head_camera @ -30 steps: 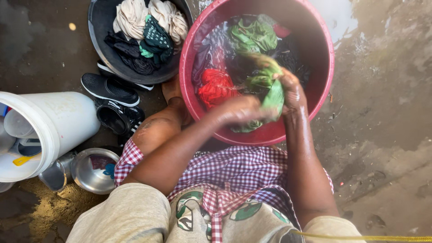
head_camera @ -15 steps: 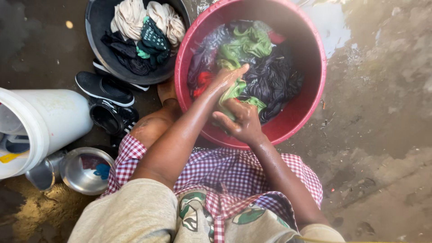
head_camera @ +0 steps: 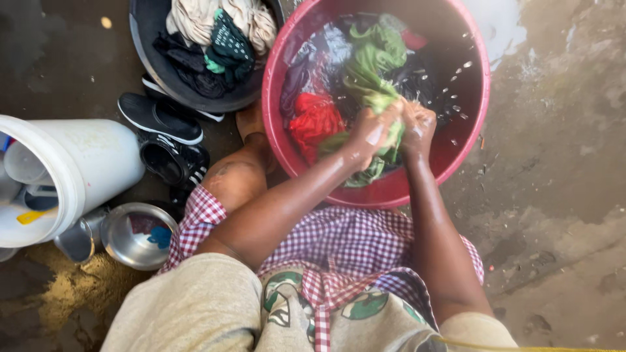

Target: The person washes clothes by hand in a large red basin filled with soapy water, scrubbing different garments, wringing them out, and placing them into a separate black basin.

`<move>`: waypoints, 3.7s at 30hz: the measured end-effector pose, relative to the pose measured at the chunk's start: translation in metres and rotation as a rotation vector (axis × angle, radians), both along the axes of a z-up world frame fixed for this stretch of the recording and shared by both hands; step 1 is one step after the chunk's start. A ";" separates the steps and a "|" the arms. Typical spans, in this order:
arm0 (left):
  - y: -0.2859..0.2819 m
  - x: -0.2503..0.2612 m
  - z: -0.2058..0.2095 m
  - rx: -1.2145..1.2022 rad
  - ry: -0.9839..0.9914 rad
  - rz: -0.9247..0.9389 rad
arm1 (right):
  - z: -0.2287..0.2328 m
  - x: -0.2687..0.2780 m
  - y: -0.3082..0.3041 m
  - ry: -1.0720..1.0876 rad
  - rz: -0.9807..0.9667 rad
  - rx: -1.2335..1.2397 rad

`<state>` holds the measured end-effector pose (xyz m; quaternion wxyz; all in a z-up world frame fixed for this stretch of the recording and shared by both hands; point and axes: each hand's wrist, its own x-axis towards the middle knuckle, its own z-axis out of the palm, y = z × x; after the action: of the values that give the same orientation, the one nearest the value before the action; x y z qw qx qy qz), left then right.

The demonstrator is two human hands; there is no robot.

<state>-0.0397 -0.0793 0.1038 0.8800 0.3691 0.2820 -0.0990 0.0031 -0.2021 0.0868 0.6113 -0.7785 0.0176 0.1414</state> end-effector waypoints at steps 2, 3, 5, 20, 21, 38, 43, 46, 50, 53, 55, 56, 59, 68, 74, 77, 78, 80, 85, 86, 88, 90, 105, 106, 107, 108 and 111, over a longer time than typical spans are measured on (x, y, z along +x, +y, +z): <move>0.024 0.018 0.030 0.357 -0.260 -0.040 | 0.007 0.011 -0.006 0.086 0.030 -0.056; 0.030 0.015 0.041 0.700 -0.483 -0.094 | 0.016 0.007 -0.009 0.204 0.053 -0.129; 0.034 0.007 0.055 0.776 -0.532 -0.149 | 0.035 0.012 -0.005 0.224 0.016 -0.081; 0.028 0.015 -0.086 -0.473 0.157 -0.272 | 0.091 -0.051 0.079 -0.201 0.359 -0.856; 0.024 0.019 -0.099 -0.597 0.092 -0.254 | 0.098 -0.062 0.086 -0.430 0.347 -0.734; 0.008 -0.002 0.005 0.095 -0.451 -0.382 | 0.054 0.029 -0.003 0.621 -0.121 0.073; 0.014 -0.006 -0.007 0.278 -0.322 -0.779 | 0.078 0.021 0.024 0.402 0.081 0.043; 0.035 0.001 -0.032 0.013 0.381 -0.474 | 0.077 -0.007 0.046 0.225 0.080 0.019; 0.051 0.025 -0.076 -0.292 0.296 -0.236 | 0.092 -0.057 0.078 -0.250 0.269 -0.336; 0.058 0.031 -0.107 -0.314 0.209 -0.110 | 0.116 -0.080 0.083 -0.428 0.406 -0.268; 0.060 0.027 -0.111 -0.291 0.213 0.020 | 0.121 -0.085 0.086 -0.395 0.485 -0.139; 0.060 0.023 -0.110 -0.212 0.170 0.055 | 0.119 -0.087 0.087 -0.431 0.500 -0.160; 0.053 0.016 -0.106 -0.080 0.142 0.038 | 0.105 -0.083 0.090 -0.510 0.445 -0.195; -0.032 -0.012 -0.086 -0.441 0.191 0.098 | 0.018 -0.013 0.024 -0.299 -0.039 -0.091; 0.023 0.012 0.005 -0.523 0.083 0.000 | -0.097 -0.022 -0.045 0.110 0.114 0.054; 0.077 0.045 0.029 -0.538 -0.071 0.108 | -0.108 -0.034 -0.039 -0.480 0.662 -0.132; 0.093 0.049 0.032 -0.533 0.003 0.207 | -0.103 -0.022 -0.031 -0.484 0.667 -0.131; 0.112 0.051 0.032 -0.571 -0.041 0.305 | -0.074 -0.012 -0.025 0.630 0.476 -0.125; 0.139 0.055 0.035 -0.424 0.025 0.431 | 0.010 0.080 -0.012 -0.081 0.054 -0.429; 0.135 0.052 0.030 -0.217 0.034 0.447 | 0.013 0.110 -0.003 -0.191 0.107 0.076; 0.118 0.038 0.020 -0.014 0.071 0.430 | 0.014 0.141 0.002 -0.024 -0.012 0.155; 0.107 0.036 0.012 0.407 0.115 0.322 | -0.009 0.147 0.016 -0.276 0.212 0.070; 0.092 0.030 -0.012 0.237 0.124 0.123 | -0.233 0.136 0.071 0.044 0.813 -0.911; 0.093 0.033 -0.013 0.235 0.113 0.132 | -0.215 0.141 0.072 -0.009 0.794 -0.844; 0.091 0.030 -0.011 0.512 -0.008 0.026 | -0.189 0.136 0.069 -0.061 0.778 -0.745; 0.090 0.027 -0.006 0.787 -0.129 -0.085 | -0.143 0.130 0.071 -0.102 0.772 -0.631; 0.099 0.028 0.016 1.704 -0.409 -0.312 | -0.003 0.099 0.059 -0.124 0.784 -0.340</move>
<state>-0.0118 0.0194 0.1197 0.3160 0.9431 0.0437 0.0936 0.1021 -0.1432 0.0836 0.3741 -0.8231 -0.2931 0.3110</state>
